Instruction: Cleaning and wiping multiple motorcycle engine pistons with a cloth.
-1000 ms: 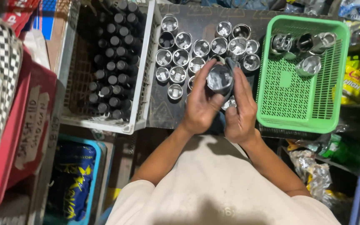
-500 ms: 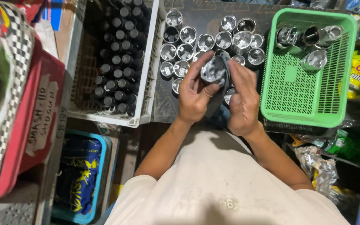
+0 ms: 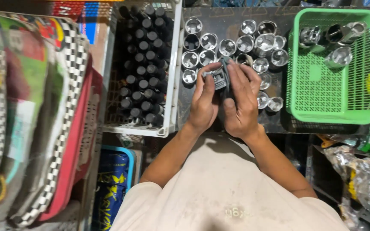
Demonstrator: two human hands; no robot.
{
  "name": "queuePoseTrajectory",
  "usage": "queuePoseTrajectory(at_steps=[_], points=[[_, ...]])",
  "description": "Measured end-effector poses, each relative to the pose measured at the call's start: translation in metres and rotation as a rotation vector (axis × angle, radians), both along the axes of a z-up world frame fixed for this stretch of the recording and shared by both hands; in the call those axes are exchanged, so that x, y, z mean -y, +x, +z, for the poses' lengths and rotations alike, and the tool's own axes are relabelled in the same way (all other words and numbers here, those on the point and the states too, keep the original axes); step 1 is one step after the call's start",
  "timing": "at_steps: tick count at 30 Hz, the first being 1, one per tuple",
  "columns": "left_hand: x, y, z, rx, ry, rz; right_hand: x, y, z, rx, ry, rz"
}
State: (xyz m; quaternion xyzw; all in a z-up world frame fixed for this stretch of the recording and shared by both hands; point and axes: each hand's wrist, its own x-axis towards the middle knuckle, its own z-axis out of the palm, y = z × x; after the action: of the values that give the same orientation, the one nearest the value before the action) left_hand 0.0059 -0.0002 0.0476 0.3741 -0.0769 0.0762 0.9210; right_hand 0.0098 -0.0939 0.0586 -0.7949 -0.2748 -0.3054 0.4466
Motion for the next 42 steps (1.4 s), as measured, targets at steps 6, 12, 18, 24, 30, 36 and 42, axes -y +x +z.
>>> queuePoseTrajectory(at_steps=[6, 12, 18, 24, 30, 36, 42], points=[[-0.008, 0.007, 0.005, -0.036, 0.135, 0.106, -0.021, -0.011, -0.006, -0.039, 0.02, -0.014], [-0.005, -0.003, -0.028, -0.013, 0.412, 0.101, -0.005, -0.008, -0.003, -0.065, 0.008, -0.042], [0.027, 0.01, -0.023, 0.0, 0.445, 0.193, 0.017, -0.009, -0.008, -0.04, -0.034, -0.01], [0.048, 0.012, -0.052, -0.046, 0.491, 0.274, 0.048, -0.013, -0.003, -0.077, -0.034, 0.064], [0.088, 0.008, -0.031, -0.078, 0.475, 0.298, 0.076, 0.006, -0.002, -0.061, -0.041, 0.098], [0.101, -0.001, -0.017, -0.099, 0.414, 0.276, 0.091, 0.006, -0.01, -0.116, -0.037, 0.12], [0.083, 0.003, -0.025, -0.097, 0.441, 0.315, 0.08, -0.006, -0.015, -0.111, -0.089, 0.113]])
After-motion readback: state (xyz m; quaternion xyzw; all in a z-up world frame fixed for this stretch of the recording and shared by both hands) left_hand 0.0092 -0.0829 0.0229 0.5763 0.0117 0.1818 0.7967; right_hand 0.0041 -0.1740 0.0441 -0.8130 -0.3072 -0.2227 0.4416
